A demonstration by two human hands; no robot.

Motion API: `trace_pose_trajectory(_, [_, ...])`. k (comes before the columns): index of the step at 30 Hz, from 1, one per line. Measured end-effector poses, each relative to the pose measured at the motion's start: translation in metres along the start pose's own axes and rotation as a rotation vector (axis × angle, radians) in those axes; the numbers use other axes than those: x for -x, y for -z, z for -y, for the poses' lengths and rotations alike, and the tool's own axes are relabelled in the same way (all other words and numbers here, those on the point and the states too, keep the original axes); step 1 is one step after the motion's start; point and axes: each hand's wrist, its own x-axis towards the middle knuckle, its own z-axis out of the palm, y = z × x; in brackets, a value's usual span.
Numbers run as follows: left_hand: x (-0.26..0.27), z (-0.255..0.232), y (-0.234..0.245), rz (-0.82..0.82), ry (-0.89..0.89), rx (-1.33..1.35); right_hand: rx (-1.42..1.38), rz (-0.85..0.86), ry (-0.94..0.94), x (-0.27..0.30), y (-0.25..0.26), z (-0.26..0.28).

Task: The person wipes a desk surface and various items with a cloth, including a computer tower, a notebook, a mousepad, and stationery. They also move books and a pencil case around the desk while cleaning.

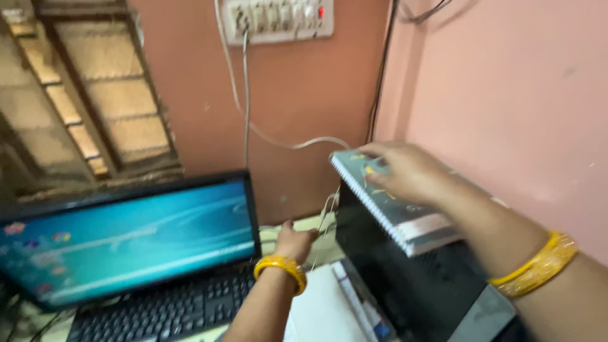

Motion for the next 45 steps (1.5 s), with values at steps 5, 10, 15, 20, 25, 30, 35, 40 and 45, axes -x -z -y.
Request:
trace_pose_trajectory(5, [0.032,0.143,0.026,-0.044,0.208,0.026,0.105,0.414,-0.121,0.042,-0.144,0.065])
trace_pose_trajectory(10, [0.054,0.246,0.012,-0.018,0.518,0.11,0.049,0.634,-0.342,0.114,-0.251,0.05])
trace_pose_trajectory(15, [0.055,0.288,-0.018,0.005,0.383,0.085,0.019,0.648,-0.501,0.15,-0.276,0.058])
trace_pose_trajectory(20, [0.049,0.285,-0.013,-0.019,0.414,0.223,-0.15,0.472,-0.49,0.161,-0.282,0.045])
trace_pose_trajectory(25, [0.042,0.282,-0.013,0.027,0.54,0.539,-0.501,0.39,-0.559,0.167,-0.318,-0.012])
trace_pose_trajectory(30, [0.036,0.3,-0.019,-0.025,0.329,0.698,-0.718,0.295,-0.687,0.167,-0.355,-0.061])
trace_pose_trajectory(35, [0.028,0.308,0.053,-0.12,0.213,0.553,-0.294,0.376,-0.799,0.164,-0.365,-0.074])
trace_pose_trajectory(40, [0.026,0.269,0.188,-0.21,0.194,0.445,-0.085,0.36,-0.565,0.126,-0.361,-0.016])
trace_pose_trajectory(45, [0.044,0.164,0.244,-0.186,-0.109,0.68,-1.093,0.014,-0.052,0.077,-0.292,0.099])
